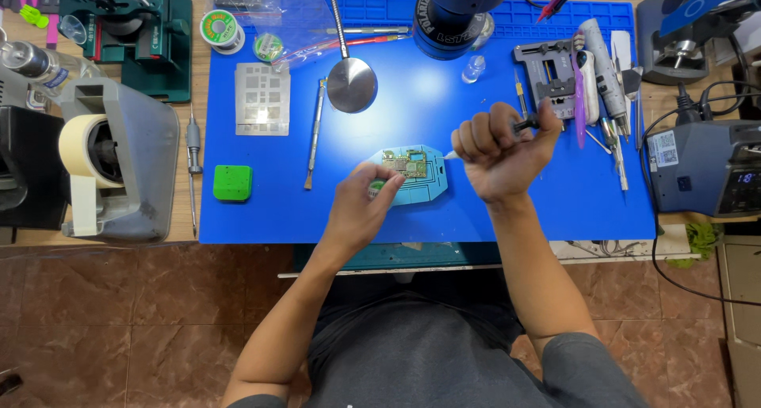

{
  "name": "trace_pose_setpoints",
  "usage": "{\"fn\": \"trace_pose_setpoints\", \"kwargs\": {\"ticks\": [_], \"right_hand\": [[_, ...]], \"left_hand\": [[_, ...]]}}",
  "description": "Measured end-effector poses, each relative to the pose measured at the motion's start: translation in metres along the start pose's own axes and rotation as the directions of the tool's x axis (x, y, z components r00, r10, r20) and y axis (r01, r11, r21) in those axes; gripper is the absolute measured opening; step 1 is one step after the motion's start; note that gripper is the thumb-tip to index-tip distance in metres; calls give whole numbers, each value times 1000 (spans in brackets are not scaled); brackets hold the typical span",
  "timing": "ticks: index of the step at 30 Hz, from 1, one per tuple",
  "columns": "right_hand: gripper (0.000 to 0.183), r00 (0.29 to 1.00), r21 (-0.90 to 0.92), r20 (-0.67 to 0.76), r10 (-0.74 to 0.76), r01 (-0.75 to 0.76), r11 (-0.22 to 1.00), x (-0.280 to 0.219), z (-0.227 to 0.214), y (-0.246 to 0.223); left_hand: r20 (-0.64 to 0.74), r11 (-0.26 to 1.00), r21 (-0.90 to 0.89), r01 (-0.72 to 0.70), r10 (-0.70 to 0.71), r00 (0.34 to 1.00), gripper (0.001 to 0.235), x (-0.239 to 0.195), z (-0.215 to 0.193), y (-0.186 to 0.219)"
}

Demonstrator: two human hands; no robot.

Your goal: The person uses a soldering iron to work on a small circuit board held in a blue fixture. They then use tweezers and a small brush to manipulate components on the board. The person continues to solder and adjust the board, occasionally using a spool of solder wire.

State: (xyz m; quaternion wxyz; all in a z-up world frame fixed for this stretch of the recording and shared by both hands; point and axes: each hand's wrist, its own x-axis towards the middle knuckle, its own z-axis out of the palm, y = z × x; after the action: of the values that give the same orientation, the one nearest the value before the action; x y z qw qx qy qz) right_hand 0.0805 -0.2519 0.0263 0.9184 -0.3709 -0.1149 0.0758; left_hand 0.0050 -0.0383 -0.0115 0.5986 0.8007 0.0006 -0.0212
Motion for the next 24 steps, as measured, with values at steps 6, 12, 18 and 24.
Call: {"fn": "trace_pose_setpoints", "kwargs": {"ticks": [6, 12, 18, 24], "right_hand": [[54, 1000, -3, 9, 4, -4, 1000, 1, -13, 18], [56, 999, -7, 18, 44, -44, 999, 3, -26, 38], [55, 998, -24, 32, 51, -50, 998, 4, -27, 44], [55, 997, -18, 28, 66, -65, 998, 5, -34, 47]], "left_hand": [[23, 980, 194, -35, 32, 999, 26, 5, 5, 5], [42, 961, 276, -30, 20, 999, 25, 8, 8, 5], [51, 968, 251, -29, 17, 999, 25, 9, 6, 3], [57, 963, 266, -34, 20, 998, 26, 9, 6, 4]]}}
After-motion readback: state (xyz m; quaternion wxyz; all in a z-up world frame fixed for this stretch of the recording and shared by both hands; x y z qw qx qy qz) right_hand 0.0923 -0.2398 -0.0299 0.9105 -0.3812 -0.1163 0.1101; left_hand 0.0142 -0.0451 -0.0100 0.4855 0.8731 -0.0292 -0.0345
